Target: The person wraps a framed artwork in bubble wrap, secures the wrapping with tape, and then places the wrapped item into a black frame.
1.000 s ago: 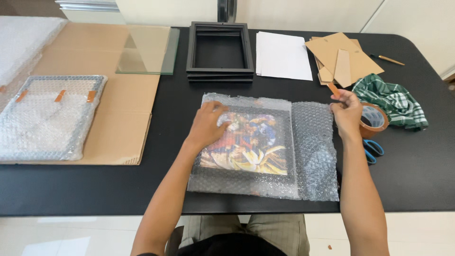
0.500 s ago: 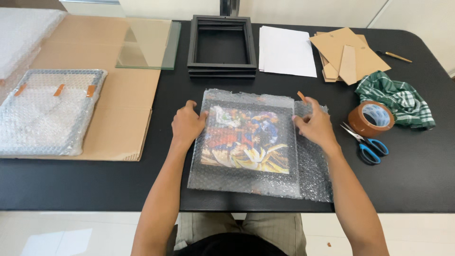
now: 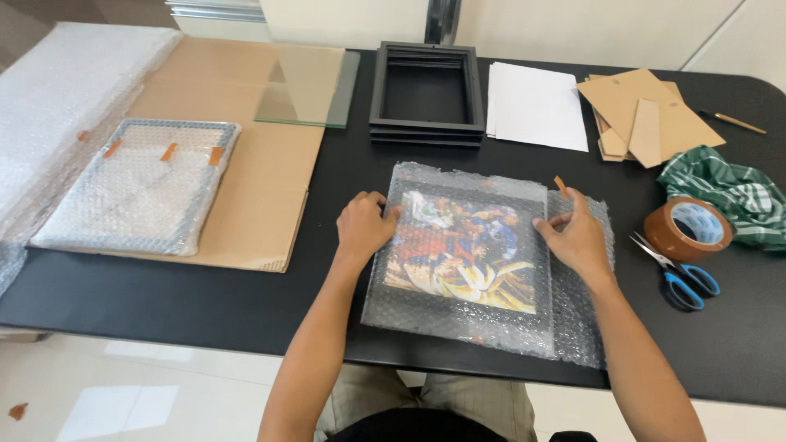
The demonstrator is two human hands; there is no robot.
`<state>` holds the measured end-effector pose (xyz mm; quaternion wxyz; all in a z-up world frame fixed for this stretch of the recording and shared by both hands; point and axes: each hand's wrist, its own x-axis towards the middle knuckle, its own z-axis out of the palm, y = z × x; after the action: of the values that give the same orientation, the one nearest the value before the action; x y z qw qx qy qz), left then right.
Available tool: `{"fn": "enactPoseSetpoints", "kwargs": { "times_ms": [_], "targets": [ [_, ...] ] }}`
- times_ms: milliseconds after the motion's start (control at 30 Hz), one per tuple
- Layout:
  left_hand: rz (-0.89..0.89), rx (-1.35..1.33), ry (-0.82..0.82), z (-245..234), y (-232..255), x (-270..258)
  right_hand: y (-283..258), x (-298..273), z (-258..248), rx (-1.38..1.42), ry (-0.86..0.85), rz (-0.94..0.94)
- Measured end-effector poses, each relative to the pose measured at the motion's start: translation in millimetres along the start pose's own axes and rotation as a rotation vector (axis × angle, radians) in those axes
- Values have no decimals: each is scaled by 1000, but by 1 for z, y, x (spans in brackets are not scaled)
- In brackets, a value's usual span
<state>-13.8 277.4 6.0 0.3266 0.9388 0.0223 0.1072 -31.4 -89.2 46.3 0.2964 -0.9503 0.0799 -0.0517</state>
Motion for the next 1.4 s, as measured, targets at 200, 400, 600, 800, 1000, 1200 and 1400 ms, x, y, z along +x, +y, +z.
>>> {"fn": "enactPoseSetpoints", "kwargs": {
  "times_ms": [200,400,600,800,1000,1200,1400],
  "targets": [
    [233,29,197,33,-23,0,3,-2,9,-20,35,-49],
    [228,-17,147,32,-28,-1,-8,-3,17,5,83,-24],
    [178,-18,64,34,-36,4,0,6,26,29,95,-29],
    [90,203,122,25,-16,-7,-27,-14,24,-258,107,-91],
    [104,-28,127,32,-21,2,-29,-17,26,-50,148,-79],
    [-48,-761,-70,25,-16,0,29,19,49,451,344,-60],
    [-72,-979,-102,21,-12,5,15,21,55,866,266,155]
  ]
}}
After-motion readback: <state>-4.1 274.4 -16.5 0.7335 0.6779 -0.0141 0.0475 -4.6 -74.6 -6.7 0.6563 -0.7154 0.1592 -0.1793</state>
